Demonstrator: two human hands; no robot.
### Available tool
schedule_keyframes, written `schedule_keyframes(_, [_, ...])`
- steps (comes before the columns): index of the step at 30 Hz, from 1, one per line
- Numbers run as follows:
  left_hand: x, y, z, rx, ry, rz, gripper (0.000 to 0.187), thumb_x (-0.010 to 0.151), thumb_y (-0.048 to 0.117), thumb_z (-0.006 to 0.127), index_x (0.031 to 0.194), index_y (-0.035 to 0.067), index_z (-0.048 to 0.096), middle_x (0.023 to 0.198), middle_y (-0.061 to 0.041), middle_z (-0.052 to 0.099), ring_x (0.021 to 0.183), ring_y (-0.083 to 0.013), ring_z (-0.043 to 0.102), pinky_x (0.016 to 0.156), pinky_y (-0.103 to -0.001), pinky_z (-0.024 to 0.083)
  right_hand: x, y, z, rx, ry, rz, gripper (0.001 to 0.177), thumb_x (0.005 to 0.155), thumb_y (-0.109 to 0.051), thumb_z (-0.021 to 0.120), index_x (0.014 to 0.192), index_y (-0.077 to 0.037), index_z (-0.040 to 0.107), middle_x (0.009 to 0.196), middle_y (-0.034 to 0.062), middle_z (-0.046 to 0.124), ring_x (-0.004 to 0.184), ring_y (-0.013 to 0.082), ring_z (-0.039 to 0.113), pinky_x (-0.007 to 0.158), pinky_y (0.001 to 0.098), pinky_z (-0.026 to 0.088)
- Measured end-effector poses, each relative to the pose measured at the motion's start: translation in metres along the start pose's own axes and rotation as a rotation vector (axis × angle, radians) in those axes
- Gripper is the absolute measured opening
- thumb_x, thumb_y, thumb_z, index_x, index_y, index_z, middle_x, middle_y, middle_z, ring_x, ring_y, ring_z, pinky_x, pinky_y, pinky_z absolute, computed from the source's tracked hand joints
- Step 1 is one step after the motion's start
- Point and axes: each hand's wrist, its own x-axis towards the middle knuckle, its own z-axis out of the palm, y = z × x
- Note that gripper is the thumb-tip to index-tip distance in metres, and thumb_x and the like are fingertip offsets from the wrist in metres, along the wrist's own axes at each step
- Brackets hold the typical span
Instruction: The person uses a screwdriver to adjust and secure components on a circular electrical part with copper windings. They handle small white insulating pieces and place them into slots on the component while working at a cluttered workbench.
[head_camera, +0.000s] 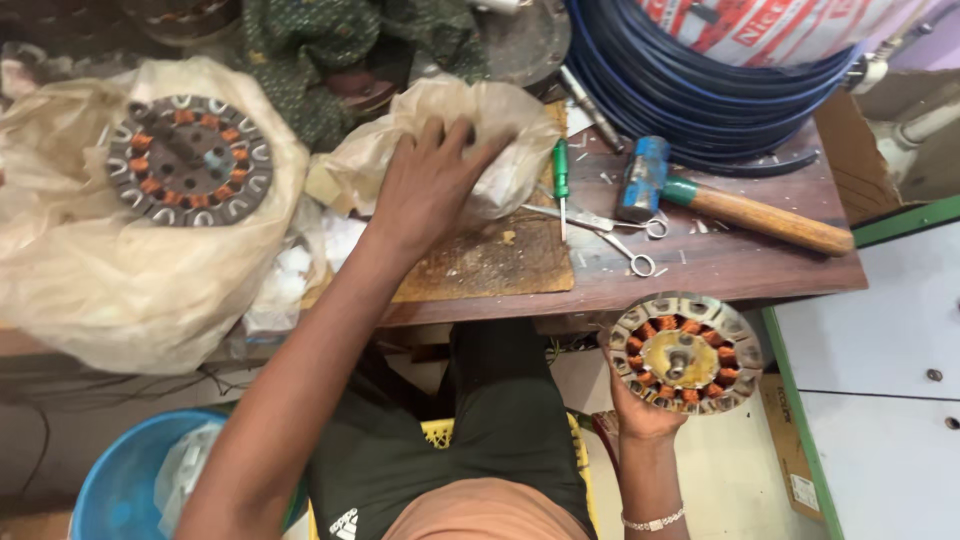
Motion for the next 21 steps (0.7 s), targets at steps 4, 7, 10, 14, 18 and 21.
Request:
schedule_keyframes(4, [-0.011,-0.010,0.012,0.261,-0.110,0.122,0.033,0.077,0.019,0.074,0.109,0.017,0.068,0.118,-0.008,0.063,0.110,-0.0284,0.059,0.080,-0.041,0.048,-0.003,-0.002,0.009,0.057,-0.013,0.010,0.051,0.110,-0.041,0.049,0.146,-0.006,0.059,0.151,0.0155,0.059,0.142,0.0381,0.049,0.122,0.0617,0.029])
schedule_keyframes(7, [-0.016,-0.017,0.023,0.240,-0.116,0.129,0.026,0.087,0.014,0.073,0.113,0.012,0.067,0.115,-0.010,0.062,0.108,-0.0281,0.060,0.081,-0.041,0.050,-0.004,-0.001,0.013,0.083,-0.009,0.019,0.049,0.108,-0.042,0.053,0.140,-0.007,0.064,0.143,0.0155,0.063,0.136,0.0363,0.055,0.119,0.0577,0.037])
schedule_keyframes(10, [-0.005,-0.020,0.024,-0.018,-0.059,-0.016,0.025,0.091,0.013,0.071,0.115,0.008,0.067,0.111,-0.014,0.062,0.101,-0.0316,0.062,0.075,-0.044,0.052,-0.005,0.004,0.015,0.022,0.027,-0.016,0.043,0.108,-0.040,0.053,0.138,-0.011,0.066,0.142,0.0113,0.065,0.135,0.0336,0.057,0.119,0.0582,0.040])
schedule_keyframes(14, [0.030,-0.030,0.018,-0.224,0.220,-0.115,0.010,0.099,0.014,0.069,0.109,0.008,0.070,0.108,-0.014,0.064,0.095,-0.0378,0.066,0.075,-0.047,0.052,-0.012,0.006,0.014,-0.083,0.067,0.028,0.043,0.103,-0.044,0.057,0.129,-0.013,0.070,0.133,0.0117,0.068,0.126,0.0333,0.062,0.111,0.0565,0.043])
schedule_keyframes(18, [0.090,-0.039,0.021,-0.287,0.449,-0.054,0.017,0.098,0.018,0.075,0.109,0.006,0.072,0.101,-0.016,0.069,0.091,-0.0353,0.068,0.077,-0.048,0.052,-0.014,0.008,0.008,-0.052,0.014,0.035,0.040,0.107,-0.040,0.057,0.131,-0.011,0.070,0.133,0.0098,0.069,0.128,0.0301,0.062,0.115,0.0535,0.043])
schedule_keyframes(21, [0.140,-0.021,0.039,-0.438,0.120,-0.465,0.017,0.100,0.027,0.066,0.106,0.011,0.071,0.089,-0.013,0.072,0.083,-0.0320,0.070,0.075,-0.042,0.054,-0.012,0.007,0.000,-0.052,0.006,0.035,0.041,0.108,-0.038,0.057,0.136,-0.011,0.067,0.136,0.0075,0.069,0.130,0.0280,0.061,0.117,0.0517,0.043])
